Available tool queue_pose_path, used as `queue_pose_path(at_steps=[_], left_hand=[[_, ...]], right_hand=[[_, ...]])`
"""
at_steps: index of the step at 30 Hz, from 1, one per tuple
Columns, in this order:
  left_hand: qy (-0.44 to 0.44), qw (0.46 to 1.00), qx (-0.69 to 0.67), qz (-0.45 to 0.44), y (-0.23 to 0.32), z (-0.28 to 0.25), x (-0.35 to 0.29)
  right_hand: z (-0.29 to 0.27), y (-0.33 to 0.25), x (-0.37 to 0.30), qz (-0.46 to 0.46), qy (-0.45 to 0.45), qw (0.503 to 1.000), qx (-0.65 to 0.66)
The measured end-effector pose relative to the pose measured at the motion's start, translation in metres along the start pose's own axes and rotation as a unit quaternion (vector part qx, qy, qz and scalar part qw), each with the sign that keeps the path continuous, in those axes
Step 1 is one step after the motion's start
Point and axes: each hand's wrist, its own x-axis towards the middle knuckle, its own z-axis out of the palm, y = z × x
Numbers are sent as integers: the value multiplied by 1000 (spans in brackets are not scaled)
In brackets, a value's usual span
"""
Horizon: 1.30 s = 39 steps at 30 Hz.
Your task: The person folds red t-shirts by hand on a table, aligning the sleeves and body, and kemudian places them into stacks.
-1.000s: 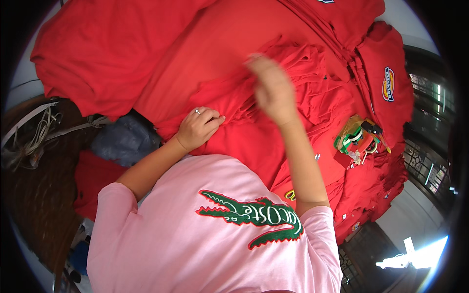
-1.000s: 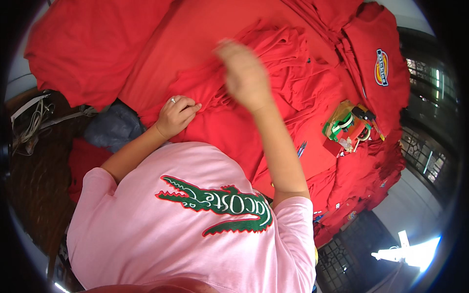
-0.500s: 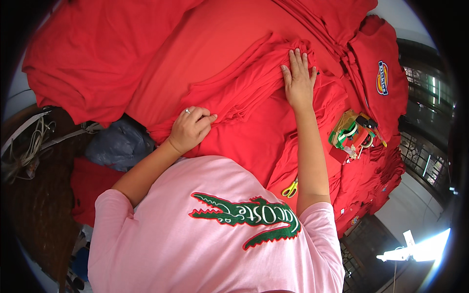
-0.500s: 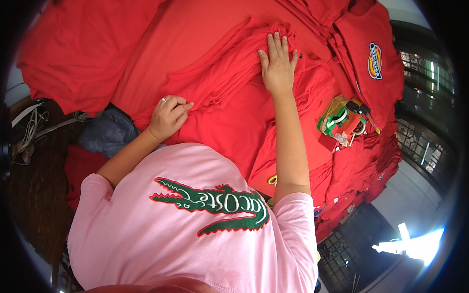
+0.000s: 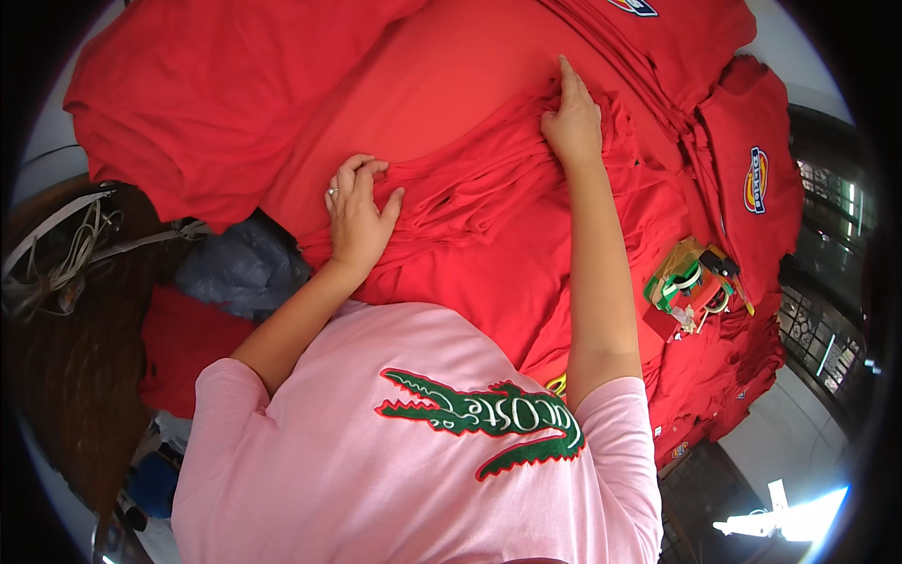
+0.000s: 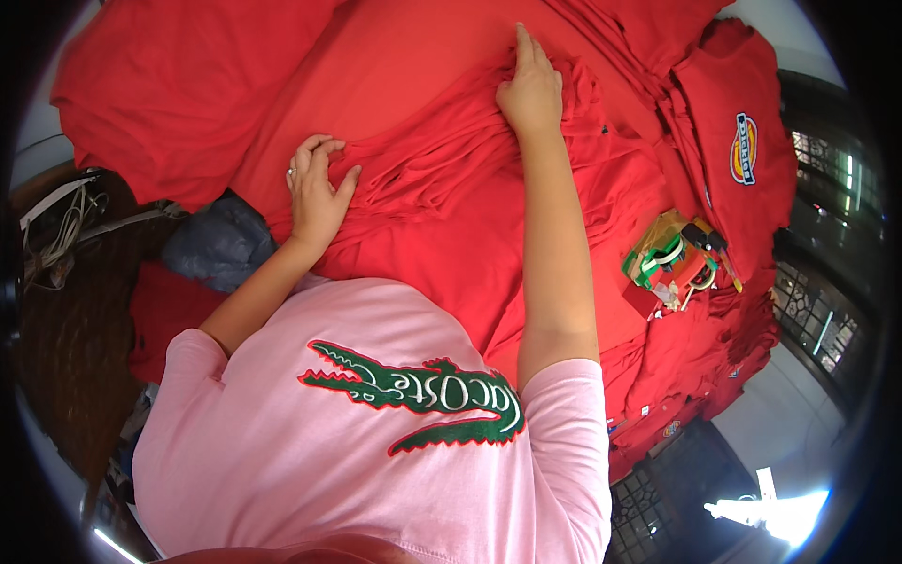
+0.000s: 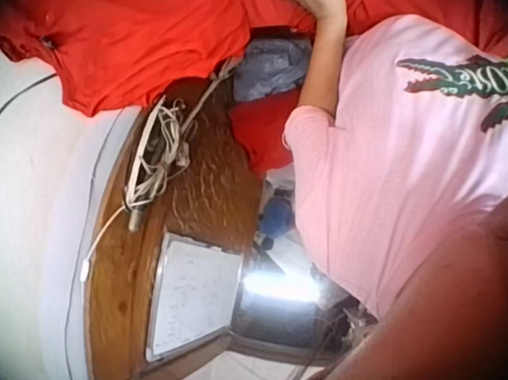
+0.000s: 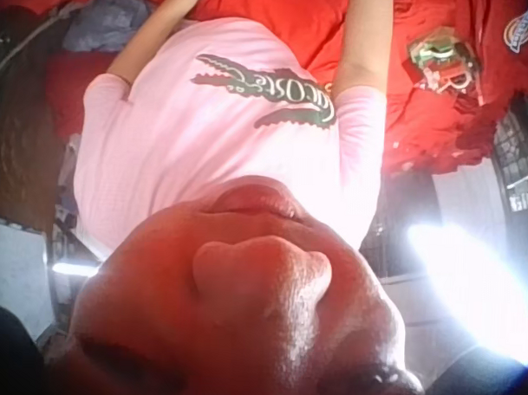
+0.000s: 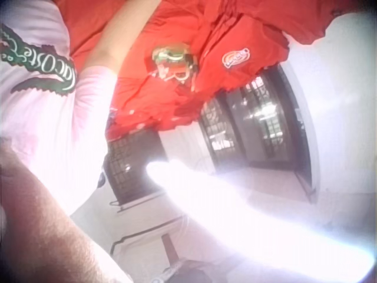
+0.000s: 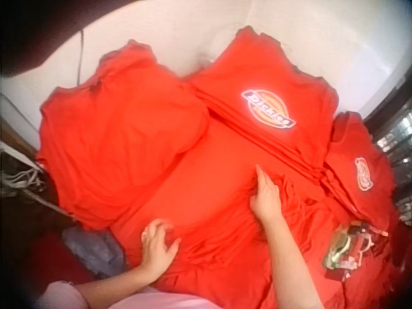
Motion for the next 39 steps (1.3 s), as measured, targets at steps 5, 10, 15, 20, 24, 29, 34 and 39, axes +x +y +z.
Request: queue_pose_path(at_steps=[5, 10, 15, 20, 24, 29, 34, 39], left_hand=[[-43, 997, -60, 13, -12, 5, -1], [-68, 960, -162, 220, -13, -15, -23], [-101, 917, -134, 361, -11, -21, -32], [-100, 910, -118, 384, -18, -15, -37], [-95, 911, -127, 380, -22, -12, -39], [-98, 912, -138, 372, -25, -11, -40], [-103, 912, -125, 378, -31, -13, -45], [-90, 897, -81, 424, -25, -12, -44]], right_hand=[[-10, -2, -5, 14, -50, 998, -25], [-48, 11, -64, -6, 107, 992, 61], [-70, 32, -141, 47, 151, 987, 32], [-75, 35, -172, 73, 126, 989, 28], [-72, 35, -170, 67, 129, 989, 26], [-70, 38, -174, 55, 136, 989, 13], [-64, 43, -176, 45, 123, 991, 23], [-72, 32, -175, 61, 123, 990, 17]])
